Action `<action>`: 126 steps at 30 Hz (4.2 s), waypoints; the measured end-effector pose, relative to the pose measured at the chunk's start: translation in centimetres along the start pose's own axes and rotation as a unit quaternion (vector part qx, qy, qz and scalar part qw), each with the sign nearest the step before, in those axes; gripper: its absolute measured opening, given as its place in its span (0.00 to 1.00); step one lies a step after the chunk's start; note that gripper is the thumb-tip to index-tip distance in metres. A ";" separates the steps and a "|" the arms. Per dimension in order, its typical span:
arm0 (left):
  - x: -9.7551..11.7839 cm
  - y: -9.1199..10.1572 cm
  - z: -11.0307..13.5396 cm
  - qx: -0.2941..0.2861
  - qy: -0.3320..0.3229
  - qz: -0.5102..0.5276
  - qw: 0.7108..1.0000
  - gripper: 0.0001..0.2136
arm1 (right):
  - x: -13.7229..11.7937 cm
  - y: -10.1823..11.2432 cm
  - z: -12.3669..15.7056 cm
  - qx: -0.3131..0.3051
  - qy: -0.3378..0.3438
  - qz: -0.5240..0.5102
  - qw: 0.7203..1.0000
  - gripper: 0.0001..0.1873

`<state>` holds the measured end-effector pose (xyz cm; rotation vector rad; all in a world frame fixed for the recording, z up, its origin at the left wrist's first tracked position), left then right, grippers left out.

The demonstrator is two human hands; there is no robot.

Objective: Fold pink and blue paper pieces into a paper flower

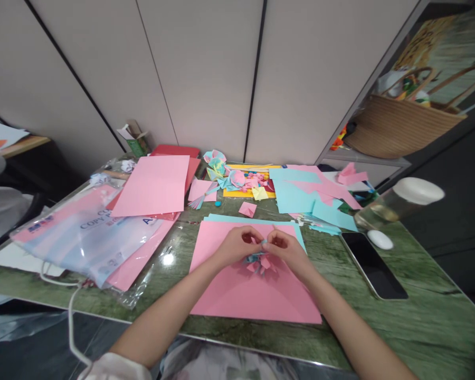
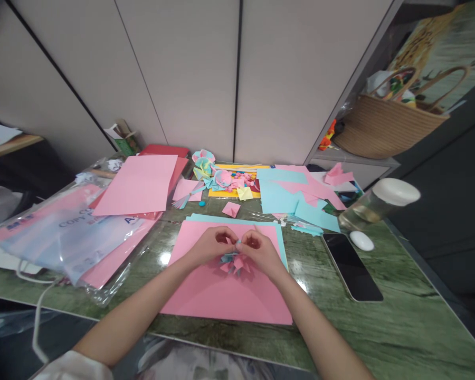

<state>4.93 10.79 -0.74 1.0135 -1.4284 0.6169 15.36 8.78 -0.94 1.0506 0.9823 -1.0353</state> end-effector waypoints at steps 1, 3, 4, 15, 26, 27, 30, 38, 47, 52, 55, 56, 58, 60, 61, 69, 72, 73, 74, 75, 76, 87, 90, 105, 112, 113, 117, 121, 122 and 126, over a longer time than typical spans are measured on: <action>-0.1 -0.1 0.0 -0.003 0.001 -0.001 1.000 0.12 | 0.0 0.0 0.0 0.001 -0.001 0.005 1.000 0.12; -0.2 -0.1 0.0 -0.003 0.000 -0.007 1.000 0.12 | 0.1 0.0 0.0 0.004 -0.001 0.012 1.000 0.12; -0.2 0.0 0.0 -0.001 -0.001 -0.012 1.000 0.11 | 0.1 0.0 0.0 0.005 -0.001 0.013 1.000 0.12; -0.8 0.1 0.2 0.003 0.013 -0.015 1.000 0.11 | 0.3 -0.3 0.1 -0.005 -0.012 0.000 1.000 0.10; -1.8 -0.7 0.4 -0.036 0.069 0.063 0.995 0.11 | -0.2 -1.0 0.3 -0.048 -0.031 -0.002 0.998 0.07; -1.7 -0.8 0.4 -0.034 0.070 0.067 0.995 0.10 | -0.1 -1.0 0.3 -0.050 -0.034 -0.008 0.998 0.07; -1.6 -0.7 0.3 -0.026 0.065 0.065 0.995 0.10 | -0.2 -0.9 0.2 -0.046 -0.029 -0.009 0.998 0.06; -1.6 -0.6 0.2 -0.025 0.045 0.049 0.997 0.11 | 0.0 -0.7 0.0 -0.039 -0.003 0.025 0.999 0.06; 0.0 -0.5 -0.3 -0.028 -0.027 0.054 0.998 0.09 | -0.2 -0.7 -0.1 -0.028 0.018 0.038 0.999 0.08; -0.1 -0.5 -0.3 -0.031 -0.035 0.044 0.998 0.08 | -0.3 -0.2 -0.1 0.000 0.030 0.058 0.998 0.08; -0.3 -0.4 -0.3 -0.022 -0.042 0.032 0.998 0.08 | -0.2 -0.1 -0.2 0.008 0.035 0.059 0.998 0.09; -0.4 -0.4 -0.3 -0.019 -0.043 0.028 0.998 0.08 | -0.1 -0.1 -0.3 0.007 0.035 0.059 0.998 0.09; -0.7 -0.4 -0.4 -0.015 -0.039 0.021 0.999 0.08 | 0.0 -0.2 -0.3 0.000 0.033 0.062 0.998 0.09; -1.0 -0.4 -0.4 -0.010 -0.028 0.014 0.999 0.08 | 0.0 -0.4 -0.3 -0.009 0.030 0.063 0.998 0.09; -1.2 -0.4 -0.4 -0.008 -0.021 0.011 1.000 0.08 | 0.0 -0.5 -0.3 -0.013 0.028 0.064 0.997 0.09; -1.5 -0.4 -0.1 -0.011 0.018 0.011 1.000 0.08 | -0.1 -0.8 -0.1 -0.023 0.013 0.069 0.997 0.07; -1.5 -0.3 0.0 -0.006 0.024 0.014 1.000 0.08 | -0.1 -0.6 0.0 0.001 0.011 0.082 0.997 0.06; -1.5 -0.3 0.0 -0.005 0.029 0.015 0.999 0.08 | -0.2 -0.5 0.0 0.011 0.012 0.089 0.996 0.06; -1.6 -0.3 0.1 -0.005 0.036 0.017 0.999 0.08 | -0.3 -0.4 0.1 0.018 0.015 0.096 0.995 0.05; -1.7 -0.4 0.1 -0.005 0.043 0.019 0.999 0.08 | -0.4 -0.4 0.1 0.023 0.017 0.102 0.994 0.05; -1.7 -0.4 0.2 -0.004 0.051 0.022 0.998 0.08 | -0.5 -0.4 0.2 0.027 0.018 0.106 0.994 0.04; -2.0 -0.5 0.4 0.001 0.082 0.030 0.996 0.07 | -0.9 -0.7 0.8 0.046 0.017 0.128 0.991 0.05; -2.2 -0.5 0.3 0.000 0.080 0.030 0.996 0.08 | -0.8 -0.6 0.8 0.056 0.021 0.139 0.988 0.05; -1.7 -0.3 0.0 -0.020 0.065 0.113 0.991 0.13 | -0.5 -0.2 0.2 0.039 0.017 0.097 0.994 0.07; -2.4 -0.1 -0.1 0.000 0.069 0.111 0.991 0.11 | -1.4 -0.1 0.5 0.070 0.068 0.137 0.986 0.05; -2.1 0.0 -0.1 0.000 0.059 0.096 0.994 0.11 | -1.5 0.0 0.6 0.076 0.074 0.141 0.984 0.05; -0.5 0.0 -0.1 -0.008 0.000 0.042 0.999 0.09 | -1.7 0.2 0.8 0.081 0.070 0.146 0.984 0.06; -0.1 -0.2 -0.1 -0.021 -0.018 0.028 0.999 0.09 | -1.6 -0.1 0.5 0.049 0.064 0.168 0.983 0.05; -0.2 -0.2 -0.2 -0.022 -0.019 0.024 0.999 0.09 | -1.7 -0.2 0.5 0.047 0.069 0.173 0.981 0.05; -0.2 0.0 -0.4 -0.019 -0.028 0.011 0.999 0.09 | -2.1 0.0 0.8 0.066 0.099 0.195 0.974 0.05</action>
Point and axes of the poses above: each hand's wrist, its own z-axis away from the middle knuckle, its own y-axis out of the back of the hand, x = y × z, the point moved 10 cm from there along -z, towards the middle knuckle, and after that the axes turned 11 degrees about -y, right-handed, at the moved point
